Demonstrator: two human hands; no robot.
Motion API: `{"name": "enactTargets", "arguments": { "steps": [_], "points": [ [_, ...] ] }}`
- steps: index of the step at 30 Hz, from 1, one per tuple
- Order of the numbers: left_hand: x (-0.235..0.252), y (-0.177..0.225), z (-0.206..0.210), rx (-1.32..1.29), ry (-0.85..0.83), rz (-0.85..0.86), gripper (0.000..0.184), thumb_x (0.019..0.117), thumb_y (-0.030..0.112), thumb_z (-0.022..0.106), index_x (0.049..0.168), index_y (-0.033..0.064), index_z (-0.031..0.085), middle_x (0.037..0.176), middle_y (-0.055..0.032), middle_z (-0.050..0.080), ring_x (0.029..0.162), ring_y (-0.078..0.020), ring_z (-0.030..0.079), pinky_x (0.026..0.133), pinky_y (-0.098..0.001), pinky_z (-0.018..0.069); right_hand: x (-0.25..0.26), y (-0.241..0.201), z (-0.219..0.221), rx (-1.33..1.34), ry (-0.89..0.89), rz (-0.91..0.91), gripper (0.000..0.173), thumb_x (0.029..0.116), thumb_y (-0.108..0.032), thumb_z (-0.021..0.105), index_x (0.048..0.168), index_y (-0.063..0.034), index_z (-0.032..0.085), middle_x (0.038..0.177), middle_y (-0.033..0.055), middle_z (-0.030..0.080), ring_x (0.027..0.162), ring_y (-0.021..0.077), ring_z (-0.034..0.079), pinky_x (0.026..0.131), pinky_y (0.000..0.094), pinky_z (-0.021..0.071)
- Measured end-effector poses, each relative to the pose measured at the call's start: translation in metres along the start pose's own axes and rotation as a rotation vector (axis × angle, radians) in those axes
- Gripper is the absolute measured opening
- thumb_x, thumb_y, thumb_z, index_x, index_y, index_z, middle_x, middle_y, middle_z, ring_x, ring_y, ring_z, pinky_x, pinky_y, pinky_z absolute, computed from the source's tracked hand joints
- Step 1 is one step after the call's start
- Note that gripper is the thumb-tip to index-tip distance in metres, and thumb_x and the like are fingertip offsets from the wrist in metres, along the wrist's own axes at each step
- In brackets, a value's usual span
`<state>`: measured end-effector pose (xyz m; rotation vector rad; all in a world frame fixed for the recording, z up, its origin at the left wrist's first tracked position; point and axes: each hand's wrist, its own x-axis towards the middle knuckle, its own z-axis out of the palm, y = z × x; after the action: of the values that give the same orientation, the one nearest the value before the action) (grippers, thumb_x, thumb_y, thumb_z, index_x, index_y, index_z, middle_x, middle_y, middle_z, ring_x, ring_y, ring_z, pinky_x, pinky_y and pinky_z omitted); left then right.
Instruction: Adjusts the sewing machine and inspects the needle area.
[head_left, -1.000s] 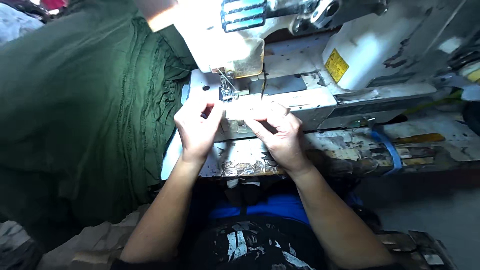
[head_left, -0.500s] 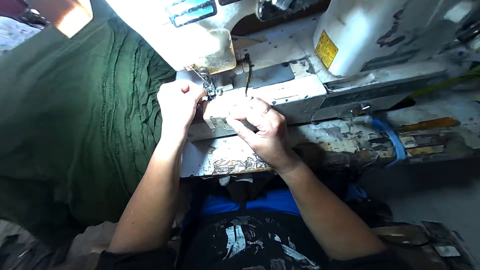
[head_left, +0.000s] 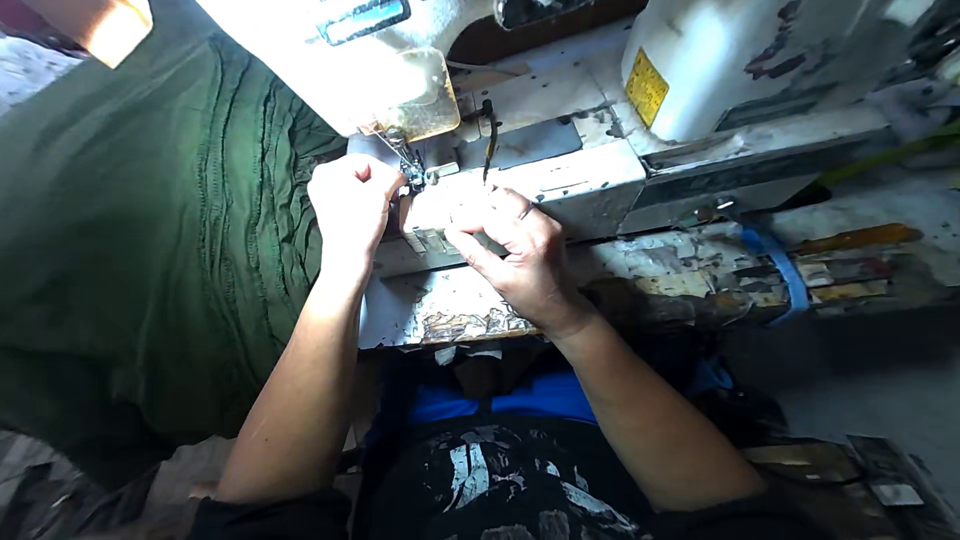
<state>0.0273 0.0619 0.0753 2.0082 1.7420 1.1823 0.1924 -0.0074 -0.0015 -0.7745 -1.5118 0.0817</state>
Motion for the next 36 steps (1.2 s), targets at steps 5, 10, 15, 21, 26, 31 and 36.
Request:
{"name": "enactTargets", "arguments": {
  "steps": [5, 10, 15, 21, 26, 31, 36],
  "points": [
    [-0.0002, 0.0006, -0.0005, -0.017, -0.01, -0.008, 0.021, 0.0871, 0.014, 0.073, 0.069, 0.0133, 0.064, 0.061, 0.0101, 0.055, 0.055, 0.0019, 0.05, 0.058, -0.021, 0.042, -0.0003, -0.001, -0.0002, -0.005, -0.001, 0.008, 0.006, 0.0873, -0.005, 0.075, 0.09, -0.0013, 0.079, 0.097, 0.0148, 0.074, 0.106, 0.0213, 0.069, 0.098, 0.0275, 0.0517],
    [0.0005, 0.0014, 0.0004, -0.04, -0.013, -0.021, 0.023, 0.087, 0.013, 0.073, 0.067, 0.0138, 0.061, 0.06, 0.0105, 0.054, 0.054, 0.0021, 0.05, 0.056, -0.0201, 0.0419, -0.0003, -0.0007, -0.0001, 0.003, 0.002, 0.0, 0.007, 0.0879, -0.006, 0.074, 0.091, -0.0007, 0.078, 0.1, 0.0159, 0.074, 0.109, 0.0227, 0.069, 0.101, 0.0289, 0.0513],
    [0.0006, 0.0001, 0.0011, -0.022, -0.007, -0.008, 0.023, 0.0874, 0.014, 0.072, 0.067, 0.0137, 0.062, 0.06, 0.0103, 0.054, 0.054, 0.0019, 0.05, 0.056, -0.0205, 0.0411, 0.0003, -0.0018, -0.0016, -0.007, -0.004, -0.006, 0.006, 0.0875, -0.004, 0.074, 0.09, -0.0004, 0.078, 0.1, 0.0161, 0.074, 0.11, 0.0221, 0.069, 0.101, 0.028, 0.0511],
    [0.0012, 0.0, 0.0023, -0.026, -0.001, -0.015, 0.023, 0.0871, 0.014, 0.072, 0.067, 0.0137, 0.062, 0.06, 0.0104, 0.054, 0.055, 0.0019, 0.05, 0.057, -0.0209, 0.0414, 0.0004, -0.0029, -0.0025, 0.004, -0.016, 0.011, 0.007, 0.0885, -0.004, 0.074, 0.092, 0.0006, 0.078, 0.101, 0.0165, 0.074, 0.111, 0.0229, 0.068, 0.102, 0.0298, 0.0508],
    [0.0021, 0.0008, 0.0011, -0.054, -0.021, -0.027, 0.021, 0.0867, 0.013, 0.072, 0.067, 0.0139, 0.064, 0.06, 0.0103, 0.056, 0.055, 0.0019, 0.051, 0.056, -0.0207, 0.042, 0.0001, -0.0032, -0.0024, 0.003, -0.019, 0.0, 0.008, 0.0894, -0.004, 0.073, 0.093, 0.0013, 0.078, 0.1, 0.0161, 0.073, 0.107, 0.0204, 0.068, 0.098, 0.0273, 0.0516],
    [0.0018, 0.0008, 0.0007, -0.084, -0.025, -0.006, 0.021, 0.0865, 0.011, 0.072, 0.067, 0.0139, 0.063, 0.06, 0.0117, 0.055, 0.054, 0.0036, 0.05, 0.055, -0.0182, 0.0415, 0.0012, -0.0035, -0.0023, -0.007, -0.019, -0.002, 0.008, 0.0899, -0.004, 0.073, 0.093, 0.001, 0.078, 0.098, 0.0161, 0.073, 0.105, 0.0203, 0.068, 0.097, 0.0274, 0.0516],
    [0.0037, 0.0007, 0.0004, -0.099, -0.045, -0.02, 0.02, 0.0871, 0.012, 0.072, 0.069, 0.0141, 0.064, 0.061, 0.0118, 0.057, 0.055, 0.0038, 0.052, 0.056, -0.0173, 0.044, 0.0028, 0.0025, 0.0028, 0.005, 0.029, -0.033, 0.007, 0.0885, -0.005, 0.074, 0.088, 0.0004, 0.078, 0.092, 0.0161, 0.074, 0.098, 0.0201, 0.069, 0.093, 0.0264, 0.0524]
  ]
}}
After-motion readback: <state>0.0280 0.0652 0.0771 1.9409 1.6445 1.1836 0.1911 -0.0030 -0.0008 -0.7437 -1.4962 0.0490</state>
